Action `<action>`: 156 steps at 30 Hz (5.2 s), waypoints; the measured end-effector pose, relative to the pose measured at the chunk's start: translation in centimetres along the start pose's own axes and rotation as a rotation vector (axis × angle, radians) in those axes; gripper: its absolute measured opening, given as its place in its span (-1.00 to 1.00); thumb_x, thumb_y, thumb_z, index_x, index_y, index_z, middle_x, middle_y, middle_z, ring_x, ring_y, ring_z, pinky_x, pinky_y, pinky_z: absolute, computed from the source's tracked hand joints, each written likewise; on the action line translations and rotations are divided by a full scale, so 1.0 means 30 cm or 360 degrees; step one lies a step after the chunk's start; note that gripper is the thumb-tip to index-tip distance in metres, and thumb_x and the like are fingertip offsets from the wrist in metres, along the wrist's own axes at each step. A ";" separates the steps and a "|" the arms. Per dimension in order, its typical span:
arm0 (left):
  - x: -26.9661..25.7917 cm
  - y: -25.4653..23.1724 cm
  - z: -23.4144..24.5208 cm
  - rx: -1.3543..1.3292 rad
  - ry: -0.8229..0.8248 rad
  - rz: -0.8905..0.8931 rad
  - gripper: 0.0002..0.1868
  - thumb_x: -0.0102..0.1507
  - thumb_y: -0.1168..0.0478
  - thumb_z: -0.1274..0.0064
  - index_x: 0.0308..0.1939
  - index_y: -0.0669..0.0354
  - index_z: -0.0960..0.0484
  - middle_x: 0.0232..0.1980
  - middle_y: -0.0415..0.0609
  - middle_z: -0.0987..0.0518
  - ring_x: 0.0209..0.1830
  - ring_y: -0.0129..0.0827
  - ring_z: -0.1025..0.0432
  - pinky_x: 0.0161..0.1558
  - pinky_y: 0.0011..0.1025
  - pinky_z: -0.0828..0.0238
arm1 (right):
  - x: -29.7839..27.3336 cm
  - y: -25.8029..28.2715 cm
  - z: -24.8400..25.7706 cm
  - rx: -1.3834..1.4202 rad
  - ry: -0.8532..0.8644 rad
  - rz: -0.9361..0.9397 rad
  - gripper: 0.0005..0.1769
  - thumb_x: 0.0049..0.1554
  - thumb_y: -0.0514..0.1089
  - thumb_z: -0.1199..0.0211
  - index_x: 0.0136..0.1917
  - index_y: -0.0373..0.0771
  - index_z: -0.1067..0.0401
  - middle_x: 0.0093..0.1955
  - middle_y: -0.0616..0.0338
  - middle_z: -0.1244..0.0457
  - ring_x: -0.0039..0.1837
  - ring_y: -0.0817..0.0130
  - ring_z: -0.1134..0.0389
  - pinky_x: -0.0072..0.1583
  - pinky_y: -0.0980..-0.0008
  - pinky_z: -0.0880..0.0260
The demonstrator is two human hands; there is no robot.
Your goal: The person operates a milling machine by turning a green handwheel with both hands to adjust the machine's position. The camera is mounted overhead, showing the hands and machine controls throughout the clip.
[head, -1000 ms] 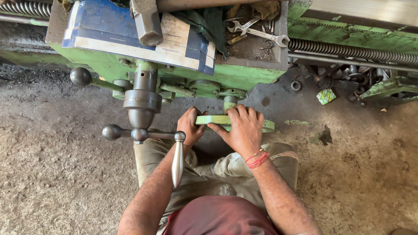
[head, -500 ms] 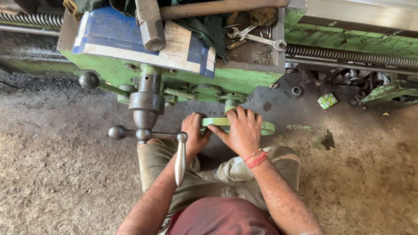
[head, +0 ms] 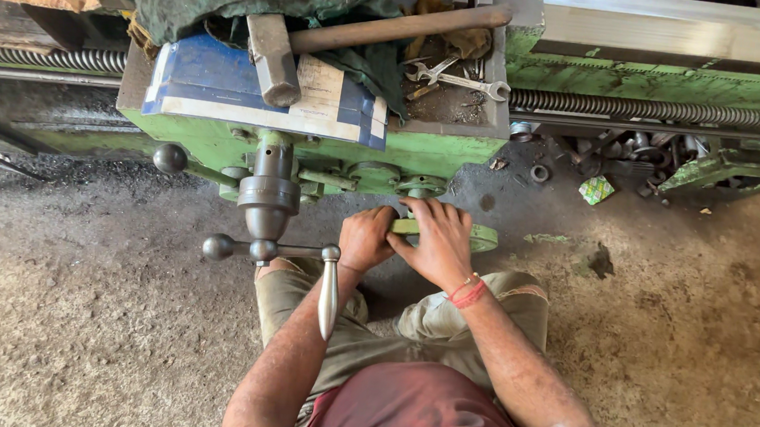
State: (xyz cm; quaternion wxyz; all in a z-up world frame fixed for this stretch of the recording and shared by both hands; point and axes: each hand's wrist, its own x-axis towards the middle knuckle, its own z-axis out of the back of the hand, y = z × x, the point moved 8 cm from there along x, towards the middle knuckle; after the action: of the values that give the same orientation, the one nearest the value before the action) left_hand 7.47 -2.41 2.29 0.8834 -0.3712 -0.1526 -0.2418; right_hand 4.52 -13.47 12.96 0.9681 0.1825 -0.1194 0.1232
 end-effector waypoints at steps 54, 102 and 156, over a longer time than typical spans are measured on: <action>-0.041 0.056 -0.012 -0.0007 -0.0193 0.0093 -0.67 -0.02 0.12 -0.35 -0.27 0.07 -0.57 -0.32 -0.06 -0.59 -0.34 -0.09 -0.53 -0.30 -0.18 -0.47 | -0.238 -0.630 -0.193 0.0992 0.0052 -0.0458 -0.24 0.04 0.47 -0.36 -0.05 -0.32 -0.40 -0.29 0.19 -0.24 -0.18 0.43 -0.22 -0.08 0.35 -0.29; -0.067 0.073 0.006 -0.0136 -0.0272 0.0138 -0.72 0.02 0.22 -0.32 -0.29 0.13 -0.54 -0.32 0.00 -0.57 -0.32 -0.04 -0.51 -0.28 -0.15 -0.45 | -0.217 -0.592 -0.170 0.0885 0.0076 -0.0425 -0.26 0.03 0.43 -0.39 0.05 -0.29 -0.42 -0.19 0.16 -0.33 -0.12 0.36 -0.34 0.00 0.33 -0.37; -0.098 0.139 -0.017 -0.0220 -0.0295 0.0349 -0.73 0.21 0.15 -0.27 -0.35 0.19 -0.49 -0.35 0.07 -0.57 -0.33 0.05 -0.51 -0.30 -0.10 -0.45 | -0.180 -0.513 -0.112 0.0702 0.0042 -0.0392 -0.20 -0.01 0.51 -0.36 -0.02 -0.29 -0.45 -0.14 0.09 -0.32 -0.08 0.22 -0.38 0.01 0.24 -0.37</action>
State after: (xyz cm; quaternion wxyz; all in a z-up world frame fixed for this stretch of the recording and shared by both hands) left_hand 7.31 0.69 -1.80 0.8590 -0.4664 -0.1751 -0.1185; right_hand 4.40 -27.13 3.44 0.9141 0.4008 -0.0538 0.0297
